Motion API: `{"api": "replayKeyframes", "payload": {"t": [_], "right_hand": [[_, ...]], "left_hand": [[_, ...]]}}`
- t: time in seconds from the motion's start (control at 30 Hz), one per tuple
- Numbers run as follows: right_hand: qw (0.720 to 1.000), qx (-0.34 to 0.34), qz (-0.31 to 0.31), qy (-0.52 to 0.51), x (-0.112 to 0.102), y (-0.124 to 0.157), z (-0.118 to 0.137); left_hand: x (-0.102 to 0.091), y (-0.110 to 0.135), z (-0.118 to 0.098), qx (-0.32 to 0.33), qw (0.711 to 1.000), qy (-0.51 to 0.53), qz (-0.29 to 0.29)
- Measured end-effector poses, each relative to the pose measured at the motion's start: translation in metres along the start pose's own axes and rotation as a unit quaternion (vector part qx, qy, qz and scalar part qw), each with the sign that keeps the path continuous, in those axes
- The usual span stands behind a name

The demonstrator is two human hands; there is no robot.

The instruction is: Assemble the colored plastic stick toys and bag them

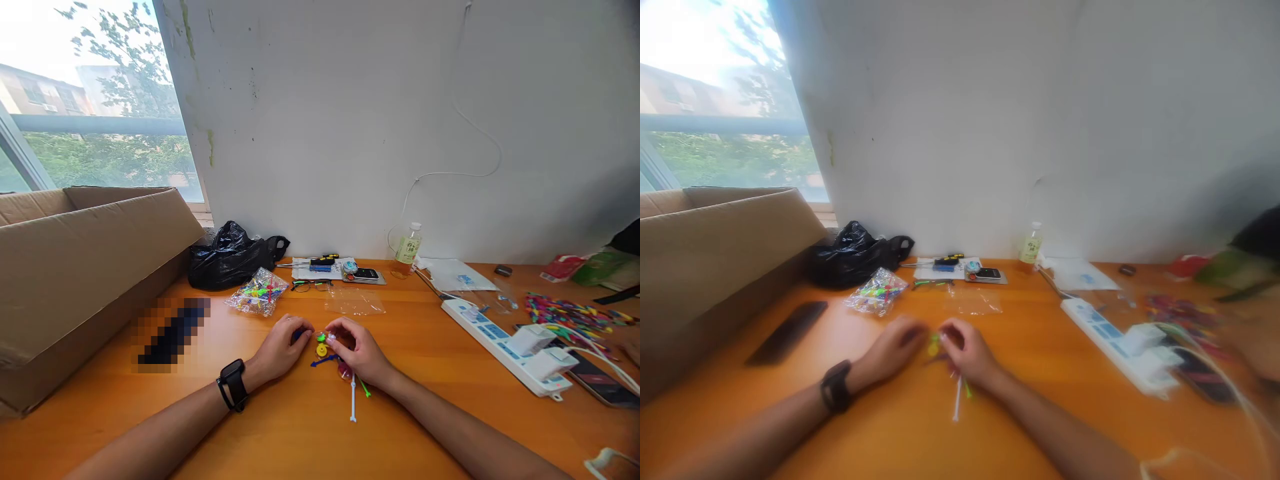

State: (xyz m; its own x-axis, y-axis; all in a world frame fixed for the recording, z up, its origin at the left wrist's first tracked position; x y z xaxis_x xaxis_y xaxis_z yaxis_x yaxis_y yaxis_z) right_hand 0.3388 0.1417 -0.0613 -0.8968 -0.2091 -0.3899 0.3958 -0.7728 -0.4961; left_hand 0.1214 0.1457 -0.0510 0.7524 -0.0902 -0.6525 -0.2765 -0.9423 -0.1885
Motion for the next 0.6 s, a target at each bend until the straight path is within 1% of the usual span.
{"api": "replayKeyframes", "payload": {"t": [0.07,0.13,0.27,0.33,0.37,0.4,0.47,0.53,0.6], "right_hand": [[1.0,-0.01,-0.005,0.022,-0.001,-0.001,0.001],[0.998,-0.029,-0.01,0.06,-0.002,-0.002,0.005],[0.991,-0.069,-0.052,0.101,-0.007,-0.005,0.011],[0.987,-0.08,-0.081,0.114,-0.011,-0.006,0.01],[0.985,-0.084,-0.085,0.126,-0.013,-0.007,0.008],[0.983,-0.087,-0.077,0.145,-0.015,-0.007,0.005],[0.978,-0.087,-0.033,0.187,-0.018,-0.009,0.001],[0.972,-0.082,0.002,0.218,-0.021,-0.01,-0.001],[0.968,-0.093,-0.004,0.231,-0.025,-0.012,0.002]], "left_hand": [[-0.001,-0.001,0.0,-0.016,1.0,0.005,-0.005],[-0.001,-0.001,0.0,-0.017,1.0,0.012,-0.004],[0.0,0.0,-0.003,0.028,1.0,-0.004,0.004],[0.001,0.0,-0.004,0.046,0.999,-0.02,0.003],[0.002,-0.001,-0.004,0.049,0.998,-0.025,0.001],[0.002,-0.001,-0.003,0.048,0.998,-0.027,-0.003],[0.002,-0.003,0.003,0.032,0.999,-0.027,-0.022],[0.002,-0.006,0.011,0.0,0.998,-0.026,-0.057],[0.0,-0.009,0.019,-0.033,0.994,-0.017,-0.098]]}}
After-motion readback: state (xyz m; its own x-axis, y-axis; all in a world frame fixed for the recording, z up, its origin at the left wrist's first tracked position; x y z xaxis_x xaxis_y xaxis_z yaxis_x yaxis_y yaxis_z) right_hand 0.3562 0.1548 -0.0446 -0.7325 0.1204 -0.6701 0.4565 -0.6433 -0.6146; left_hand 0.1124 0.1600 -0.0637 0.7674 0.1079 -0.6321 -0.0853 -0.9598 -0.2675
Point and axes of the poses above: each hand's wrist, its own y-axis away from the middle knuckle, its own x-axis out of the palm, z = x × y, the point moved 2 cm from there along -y, towards the middle knuckle, and after that the axes turned 15 degrees about -x, right-handed, at the moved point
